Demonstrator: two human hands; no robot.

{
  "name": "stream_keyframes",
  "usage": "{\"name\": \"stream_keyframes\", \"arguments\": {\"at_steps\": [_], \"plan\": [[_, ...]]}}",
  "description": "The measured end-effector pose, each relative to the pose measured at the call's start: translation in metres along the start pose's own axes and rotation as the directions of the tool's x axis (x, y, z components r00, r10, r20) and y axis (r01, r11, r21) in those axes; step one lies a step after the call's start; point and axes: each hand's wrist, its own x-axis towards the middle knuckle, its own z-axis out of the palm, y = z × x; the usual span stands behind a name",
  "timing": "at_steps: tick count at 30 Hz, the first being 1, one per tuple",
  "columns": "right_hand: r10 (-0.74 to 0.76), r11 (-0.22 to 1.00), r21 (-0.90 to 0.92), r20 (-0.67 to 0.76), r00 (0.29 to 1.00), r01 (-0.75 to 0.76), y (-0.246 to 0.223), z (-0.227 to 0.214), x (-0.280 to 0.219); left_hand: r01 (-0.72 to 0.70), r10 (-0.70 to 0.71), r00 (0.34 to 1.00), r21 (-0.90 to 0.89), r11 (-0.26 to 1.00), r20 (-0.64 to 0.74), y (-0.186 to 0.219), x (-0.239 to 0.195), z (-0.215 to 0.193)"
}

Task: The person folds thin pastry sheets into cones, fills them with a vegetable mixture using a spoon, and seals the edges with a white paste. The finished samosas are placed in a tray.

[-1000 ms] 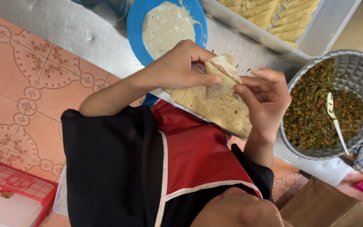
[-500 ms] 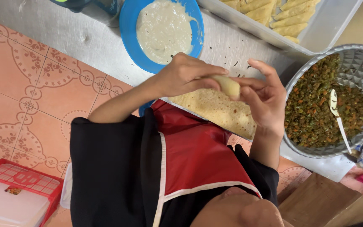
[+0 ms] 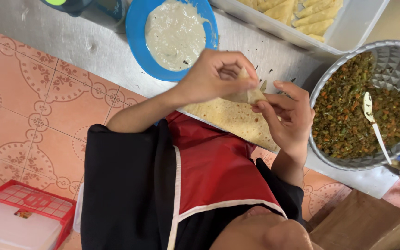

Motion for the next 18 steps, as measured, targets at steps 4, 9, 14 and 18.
{"name": "stream_keyframes", "arguments": {"at_steps": [4,9,14,18], "plan": [[0.034,0.997,0.067,0.012,0.999,-0.035,0.005,-0.008,-0.004,-0.225,0.216,0.974,-0.185,0.957,-0.065,0.002,0.005,-0.010],[0.031,0.997,-0.069,0.074,0.997,-0.026,0.015,-0.018,-0.007,-0.257,0.259,0.961,-0.031,0.966,0.095,0.006,0.009,-0.020],[-0.014,0.999,-0.051,-0.021,1.000,0.013,0.036,-0.004,-0.019,-0.234,0.095,0.917,0.331,0.914,0.387,0.010,0.024,-0.014],[0.090,0.995,-0.012,-0.227,0.970,-0.096,0.055,0.012,-0.020,-0.336,0.309,0.942,0.408,0.849,0.132,0.012,0.070,-0.044]]}}
